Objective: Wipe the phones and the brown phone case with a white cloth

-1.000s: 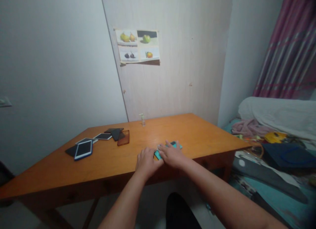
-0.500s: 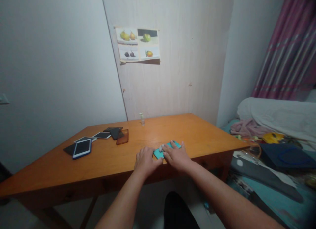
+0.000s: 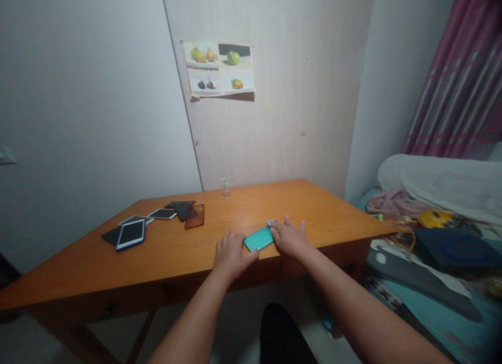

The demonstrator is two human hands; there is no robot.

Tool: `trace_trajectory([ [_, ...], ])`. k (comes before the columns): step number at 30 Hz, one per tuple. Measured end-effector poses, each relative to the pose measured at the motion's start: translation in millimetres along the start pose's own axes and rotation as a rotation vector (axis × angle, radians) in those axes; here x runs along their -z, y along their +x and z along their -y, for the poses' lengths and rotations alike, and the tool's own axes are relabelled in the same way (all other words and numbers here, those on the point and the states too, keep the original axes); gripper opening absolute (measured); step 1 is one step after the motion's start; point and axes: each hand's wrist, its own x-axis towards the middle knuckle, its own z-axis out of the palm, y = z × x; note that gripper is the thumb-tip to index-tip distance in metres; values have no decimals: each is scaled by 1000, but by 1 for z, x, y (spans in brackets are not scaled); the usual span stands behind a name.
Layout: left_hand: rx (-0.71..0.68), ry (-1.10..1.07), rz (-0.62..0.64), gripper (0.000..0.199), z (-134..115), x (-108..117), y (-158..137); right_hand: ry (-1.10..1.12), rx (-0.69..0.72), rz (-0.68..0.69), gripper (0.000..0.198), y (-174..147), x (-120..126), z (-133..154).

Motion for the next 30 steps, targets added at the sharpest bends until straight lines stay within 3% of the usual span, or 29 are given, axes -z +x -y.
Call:
trace_trajectory([
  [2,-5,-3,-5,43,1,-1,0,4,-23,-6,51,3,0,5],
  [6,-28,-8,-24,38,3,-3,0,40,259,70,49,1,-7,24],
  [8,-35,-8,-33,36,4,-3,0,30,315,90,48,1,-8,27],
  [14,-20,-3,-19,42,3,-2,0,-39,8,1,51,12,0,7],
  [16,-26,-2,-30,43,3,-3,0,-38,26,-7,51,7,-4,7],
  [21,-33,10,-40,42,4,-6,0,1,231,8,49,-12,-13,5],
  [26,-25,9,-34,45,5,-8,1,-19,62,-129,39,-7,-10,-24],
  [30,-27,-1,-48,47,5,-9,1,105,2,-243,33,-1,-11,-43],
])
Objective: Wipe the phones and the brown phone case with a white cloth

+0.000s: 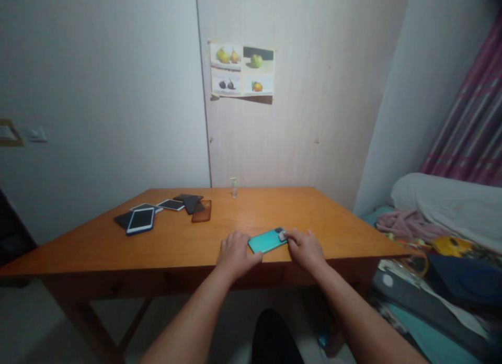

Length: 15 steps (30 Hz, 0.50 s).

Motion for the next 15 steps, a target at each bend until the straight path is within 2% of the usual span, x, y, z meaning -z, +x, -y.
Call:
trace_trajectory([
  [3,-8,-9,-8,45,0,0,-1,53,-49,-31,32,2,2,-5],
  [7,-6,-15,-7,43,-1,1,-2,9,-56,-32,28,12,9,-5],
  [11,-3,-22,1,42,-3,2,-2,-71,24,8,15,26,12,2],
  [15,7,-27,5,41,-4,3,-2,-130,153,27,21,21,2,20],
])
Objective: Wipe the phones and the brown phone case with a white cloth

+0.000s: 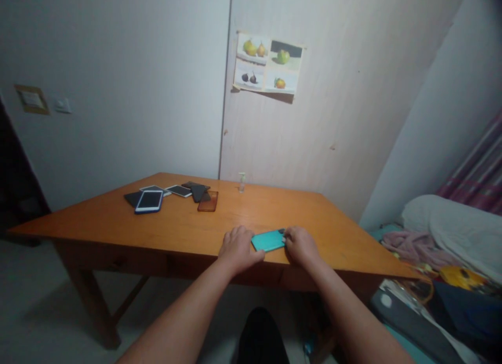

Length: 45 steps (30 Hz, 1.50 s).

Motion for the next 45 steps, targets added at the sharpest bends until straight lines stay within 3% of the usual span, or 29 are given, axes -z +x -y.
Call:
trace_trajectory([
  [4,6,2,-11,39,-1,0,-1,-18,145,25,32,-20,-13,16],
  [7,5,-1,-30,39,-2,0,-1,-28,213,65,40,-29,-18,11],
  [13,4,-11,-36,41,-3,0,-1,-79,-45,130,53,-27,-11,8],
  [17,-4,-18,-23,47,-3,0,-1,37,209,241,59,-35,-9,27],
  [19,-4,-16,-18,48,-3,0,-1,88,257,285,59,-33,-8,26],
  [24,2,-22,-10,43,-3,1,-1,38,2,238,57,-16,-4,11],
  [26,10,-34,-8,43,-3,2,-1,57,24,234,57,-16,-6,14],
  [30,31,-65,15,43,-5,5,-2,125,226,299,55,-21,-8,23],
  [32,40,-77,25,43,-6,6,-2,76,180,296,54,-17,-6,20],
  [36,49,-83,33,43,-7,7,-2,-1,-46,239,55,-3,-5,9],
  [38,52,-83,32,43,-7,6,-1,1,-36,239,55,-2,-7,10],
  [42,49,-72,19,40,-6,4,-1,47,153,287,55,-10,-11,16],
  [45,27,-60,11,43,-5,4,-1,59,60,282,57,-8,-8,9],
])
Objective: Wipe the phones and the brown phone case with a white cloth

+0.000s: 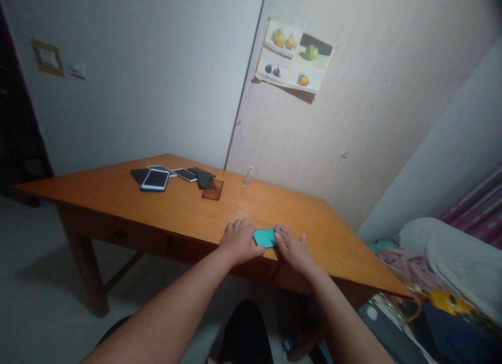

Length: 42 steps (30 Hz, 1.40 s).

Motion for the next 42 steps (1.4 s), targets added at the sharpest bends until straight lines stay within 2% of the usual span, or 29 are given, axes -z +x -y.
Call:
trace_trajectory([
  [2,-8,4,1,45,1,0,0,-5,-125,-19,58,3,3,-6],
  [4,-9,4,-2,45,1,0,0,-21,-173,-35,58,5,3,-8],
  [6,-8,-1,-6,44,0,1,0,-35,-108,-44,56,3,0,-2],
  [9,6,-5,-1,40,0,1,-1,-9,105,-22,56,-4,-5,9],
  [11,12,-3,0,40,0,1,-1,2,172,-8,55,-6,-6,12],
  [17,1,5,15,45,2,0,-1,-34,-99,-147,54,5,-8,-2],
  [22,-9,20,9,41,1,1,-1,-71,-56,-185,53,8,-14,-1],
  [31,13,40,37,39,0,4,-2,-50,-121,-192,53,10,-17,0],
  [33,3,35,20,40,2,1,-2,-19,-81,-165,53,9,-16,0],
  [37,-2,26,-3,37,5,-4,-1,55,134,-94,53,4,-12,0],
  [39,5,22,0,36,6,-5,-1,40,92,-110,53,4,-13,1],
  [42,11,12,6,39,6,-6,0,-15,-107,-175,55,8,-17,4],
])
